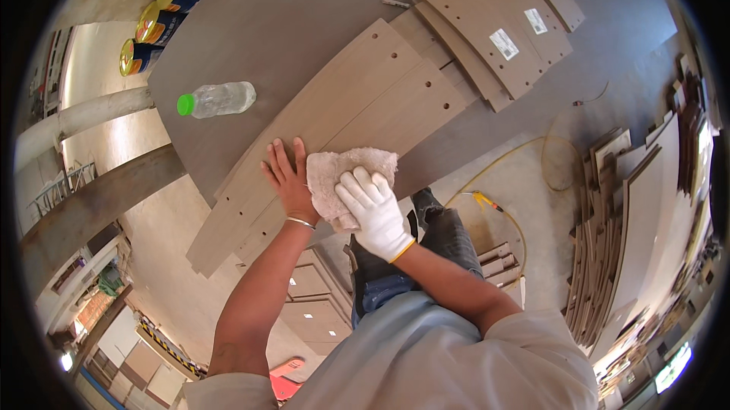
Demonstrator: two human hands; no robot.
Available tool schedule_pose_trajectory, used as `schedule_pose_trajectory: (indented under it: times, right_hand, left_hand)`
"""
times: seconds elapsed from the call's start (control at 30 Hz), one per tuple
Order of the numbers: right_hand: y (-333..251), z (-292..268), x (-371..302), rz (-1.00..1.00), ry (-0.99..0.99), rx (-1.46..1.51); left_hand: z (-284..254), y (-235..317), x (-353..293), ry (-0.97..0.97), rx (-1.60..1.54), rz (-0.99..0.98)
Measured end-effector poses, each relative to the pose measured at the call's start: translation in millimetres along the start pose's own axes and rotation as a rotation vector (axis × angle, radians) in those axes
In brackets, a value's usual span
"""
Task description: The person wipes flat wooden panels on a workbench using a cloth and a liquid from a plastic bottle. They handle the panels one at a time, wiping both sides and edges, then stack them on the floor.
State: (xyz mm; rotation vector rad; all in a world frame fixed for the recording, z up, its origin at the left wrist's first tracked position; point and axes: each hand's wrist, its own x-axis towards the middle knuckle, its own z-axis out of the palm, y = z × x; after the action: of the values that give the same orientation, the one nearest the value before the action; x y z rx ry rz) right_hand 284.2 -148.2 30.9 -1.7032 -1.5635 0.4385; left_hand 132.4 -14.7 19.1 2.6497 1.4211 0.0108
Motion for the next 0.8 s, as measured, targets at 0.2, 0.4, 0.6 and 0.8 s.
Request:
schedule_pose_trajectory:
  times: [0.2,0.4,0.6,0.8]
  right_hand:
    - [124.3,-102.2,66.1,0.236,0.255,-0.429]
    - [54.2,-50.9,23.9,0.147,0.061,-0.181]
    - [94.1,-70.1,48.3,0.29,0.34,-0.258]
    - [-17.0,-2.1,1.6,-0.065,0.003,-0.045]
  left_hand:
    - [3.4,2.4,4.7,0.055,0.016,0.021]
    - [8.5,-2.3,1.6,0.064,0.019,0.01]
    - [3.0,4.3,2.9,0.058,0.037,0.018]
    - [4.8,-3.0,2.4,0.06,0.015,0.013]
